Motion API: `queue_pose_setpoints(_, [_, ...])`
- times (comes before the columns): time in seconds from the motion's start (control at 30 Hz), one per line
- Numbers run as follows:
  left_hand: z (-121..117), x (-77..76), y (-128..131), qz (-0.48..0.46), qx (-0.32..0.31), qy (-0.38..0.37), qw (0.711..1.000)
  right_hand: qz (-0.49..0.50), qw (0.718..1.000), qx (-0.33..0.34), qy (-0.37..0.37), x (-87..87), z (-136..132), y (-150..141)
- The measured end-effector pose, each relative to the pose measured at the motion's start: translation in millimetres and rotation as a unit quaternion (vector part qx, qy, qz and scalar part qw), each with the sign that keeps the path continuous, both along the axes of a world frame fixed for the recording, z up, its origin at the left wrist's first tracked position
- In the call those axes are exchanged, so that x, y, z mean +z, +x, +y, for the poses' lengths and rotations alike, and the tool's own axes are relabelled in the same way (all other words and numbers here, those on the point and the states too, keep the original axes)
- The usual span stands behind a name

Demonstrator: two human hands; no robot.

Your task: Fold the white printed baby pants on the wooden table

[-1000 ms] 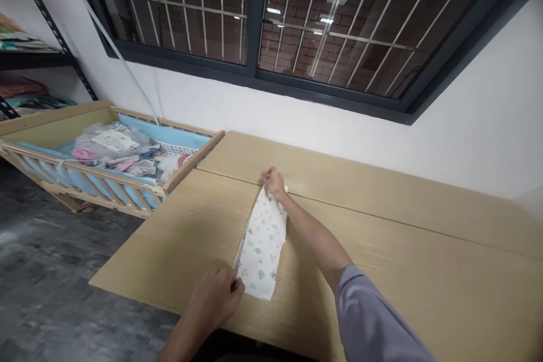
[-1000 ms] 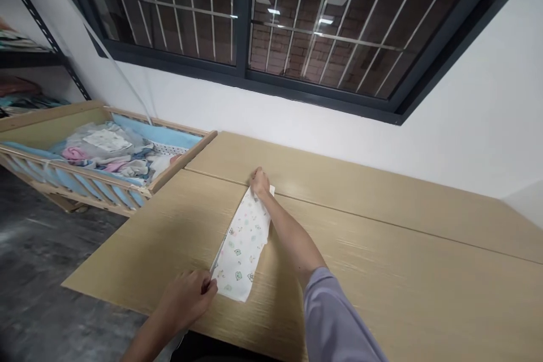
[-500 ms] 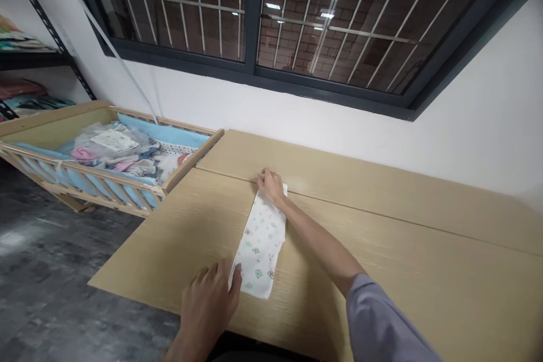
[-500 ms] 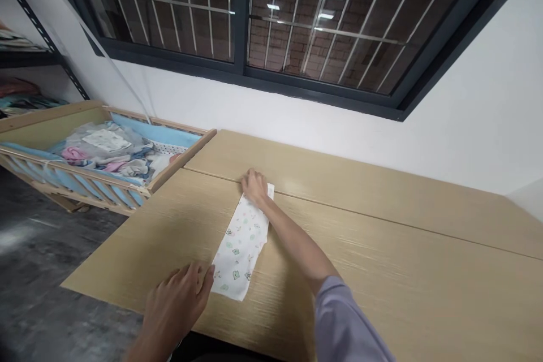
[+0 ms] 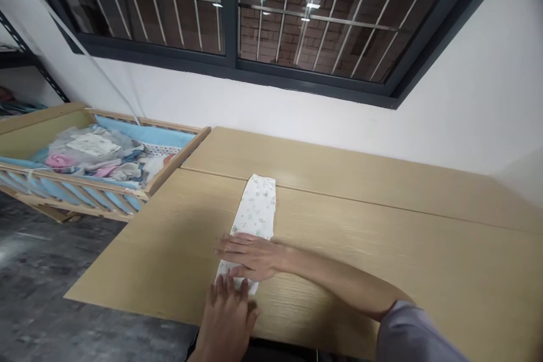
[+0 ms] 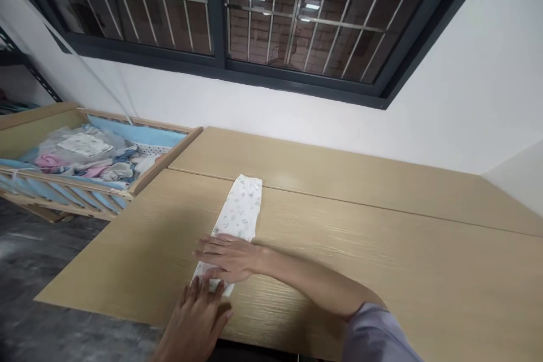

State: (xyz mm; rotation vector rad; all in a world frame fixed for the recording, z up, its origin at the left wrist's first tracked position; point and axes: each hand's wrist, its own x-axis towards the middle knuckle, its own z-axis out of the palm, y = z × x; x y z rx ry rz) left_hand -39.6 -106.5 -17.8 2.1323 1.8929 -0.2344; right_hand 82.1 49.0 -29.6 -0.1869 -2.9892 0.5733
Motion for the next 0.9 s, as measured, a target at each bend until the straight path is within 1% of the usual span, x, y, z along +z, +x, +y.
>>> queue_pose_setpoints(0.1, [2,-1.7,-2,-0.003,0.001,-0.004,1.0,0.0,1.0,-0.012,0.021,-12.1,11,4])
queue_pose_setpoints(0.23, [2,-6.2,-6,-0.002,-0.015,-0.023,1.0,-0.005,0.998,-0.047,0.042,-22.2,42,9])
queue_pose_setpoints(0.33, [2,-6.1,-8,-0.003,-0.019,-0.038,0.999,-0.02,0.995,-0.095,0.033,-31.0,77,14])
queue_pose_setpoints(0.43, [2,-6.6,-9,0.0,-0.02,-0.034,0.999,-0.036,0.988,-0.147,0.033,-37.5,118,18])
queue_pose_setpoints(0.57, [0,-10.1,-12,-0.025,-0.033,-0.004,0.999,-0.028,0.977,-0.209,0.036,-36.5,169,28])
queue_pose_setpoints(0.67, [0,-9.5,-13,-0.034,-0.037,-0.002,0.999,-0.009,0.973,-0.227,0.033,-32.4,195,35])
queue_pose_setpoints(0.73, [0,-6.5,-11,-0.021,-0.029,-0.007,0.999,-0.011,0.972,-0.231,0.033,-29.3,202,38])
queue_pose_setpoints(0.8, [0,-2.6,-7,0.001,-0.022,-0.015,1.0,-0.01,0.972,-0.233,0.035,-25.4,200,38])
queue_pose_setpoints(0.87, [-2,1.1,-4,0.023,-0.019,-0.022,0.999,0.008,0.971,-0.234,0.045,-20.4,186,36])
queue_pose_setpoints(0.9, [-3,2.7,-4,0.028,-0.019,-0.021,0.999,0.028,0.97,-0.237,0.052,-17.7,175,34])
